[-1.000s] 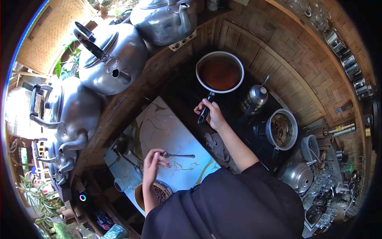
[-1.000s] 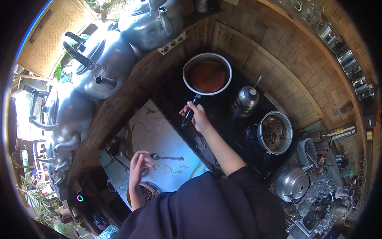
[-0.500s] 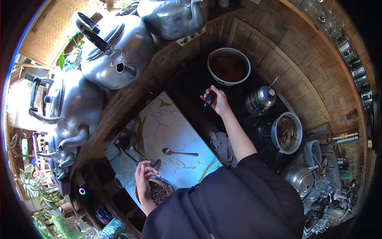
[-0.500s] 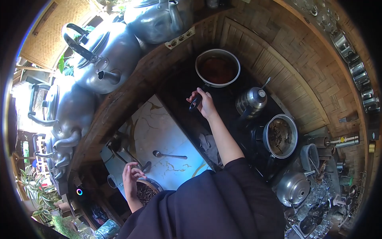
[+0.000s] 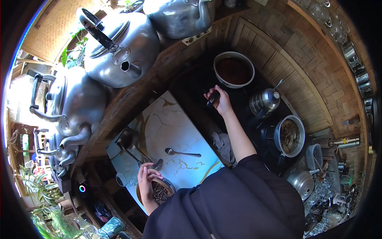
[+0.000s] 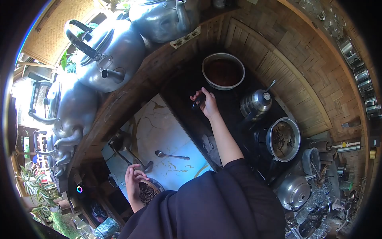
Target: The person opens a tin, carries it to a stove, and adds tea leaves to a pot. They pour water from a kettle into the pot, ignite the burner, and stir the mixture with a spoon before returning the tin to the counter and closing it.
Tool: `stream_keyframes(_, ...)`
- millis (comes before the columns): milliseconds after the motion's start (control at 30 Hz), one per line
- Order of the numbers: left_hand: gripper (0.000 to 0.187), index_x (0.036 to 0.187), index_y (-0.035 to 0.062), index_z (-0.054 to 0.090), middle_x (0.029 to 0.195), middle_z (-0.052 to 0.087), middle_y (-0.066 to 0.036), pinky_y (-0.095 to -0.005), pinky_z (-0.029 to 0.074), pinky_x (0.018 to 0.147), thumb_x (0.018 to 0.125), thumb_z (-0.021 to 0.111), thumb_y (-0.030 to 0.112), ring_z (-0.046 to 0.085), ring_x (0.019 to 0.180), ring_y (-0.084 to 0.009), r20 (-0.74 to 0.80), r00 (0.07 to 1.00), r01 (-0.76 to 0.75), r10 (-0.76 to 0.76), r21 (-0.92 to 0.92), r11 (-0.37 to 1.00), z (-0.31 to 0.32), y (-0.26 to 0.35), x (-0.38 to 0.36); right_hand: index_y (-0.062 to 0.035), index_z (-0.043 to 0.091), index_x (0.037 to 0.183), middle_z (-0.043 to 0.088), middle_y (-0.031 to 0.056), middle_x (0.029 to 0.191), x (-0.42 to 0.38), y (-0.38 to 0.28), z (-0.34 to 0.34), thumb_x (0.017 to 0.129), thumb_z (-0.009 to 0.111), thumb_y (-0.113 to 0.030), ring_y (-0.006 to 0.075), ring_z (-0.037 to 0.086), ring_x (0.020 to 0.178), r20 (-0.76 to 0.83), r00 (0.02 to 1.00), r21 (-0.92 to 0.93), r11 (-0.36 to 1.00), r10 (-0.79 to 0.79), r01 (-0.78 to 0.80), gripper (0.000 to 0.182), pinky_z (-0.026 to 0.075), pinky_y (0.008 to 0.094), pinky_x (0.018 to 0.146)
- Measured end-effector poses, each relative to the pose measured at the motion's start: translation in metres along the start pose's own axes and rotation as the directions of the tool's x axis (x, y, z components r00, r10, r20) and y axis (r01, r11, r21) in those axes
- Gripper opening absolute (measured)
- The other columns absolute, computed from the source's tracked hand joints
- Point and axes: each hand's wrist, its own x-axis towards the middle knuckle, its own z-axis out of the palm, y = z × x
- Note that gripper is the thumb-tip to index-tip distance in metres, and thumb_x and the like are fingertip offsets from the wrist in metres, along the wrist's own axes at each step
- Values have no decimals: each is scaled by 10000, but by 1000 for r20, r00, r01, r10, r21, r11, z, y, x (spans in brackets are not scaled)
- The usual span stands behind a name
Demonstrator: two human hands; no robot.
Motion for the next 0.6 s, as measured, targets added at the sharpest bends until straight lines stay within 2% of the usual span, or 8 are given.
stream_keyframes(133, 381, 1103, -37, 475, 695, 600, -144, -299, 532, 608, 993, 341, 302, 631, 594, -228, -16, 1000, 4, -4, 4, 1000, 1, 1, 0, -69, 488, 809, 505, 67, 756, 1, -2, -1, 939, 486, -178, 185, 550, 696, 10, 1000, 7, 1000, 5, -5, 170, 503, 423, 860)
stream_keyframes(200, 383, 1103, -37, 475, 696, 601, -145, -299, 532, 607, 993, 343, 304, 629, 591, -227, -19, 1000, 4, -4, 4, 1000, 3, 0, 0, -19, 519, 751, 531, 86, 725, 3, -2, -1, 941, 491, -197, 201, 571, 642, -32, 999, 43, 999, 0, 2, 262, 520, 444, 830)
stream_keyframes(333, 379, 1100, -35, 478, 699, 604, -146, -299, 531, 605, 993, 342, 302, 630, 593, -227, -6, 1000, 14, -14, -11, 1000, 6, -2, 1, -20, 517, 750, 530, 83, 705, 4, -2, -3, 940, 494, -202, 198, 570, 638, -40, 999, 33, 999, -1, 3, 264, 519, 444, 826)
stream_keyframes(533, 376, 1093, -32, 481, 701, 605, -142, -294, 529, 608, 995, 336, 301, 630, 594, -223, 4, 1000, 8, -8, -6, 1000, 9, 0, -3, -67, 541, 831, 560, 68, 689, 1, -2, 0, 935, 509, -227, 200, 582, 626, -44, 999, 53, 998, 23, -21, 194, 518, 439, 815)
stream_keyframes(600, 376, 1093, -31, 481, 701, 605, -140, -293, 528, 611, 996, 335, 302, 630, 593, -221, 5, 1000, 5, -5, -5, 1000, 9, -1, -4, -92, 533, 860, 577, 71, 703, -2, -4, 10, 922, 536, -233, 205, 584, 606, -128, 985, 161, 982, 117, -96, 154, 530, 422, 770)
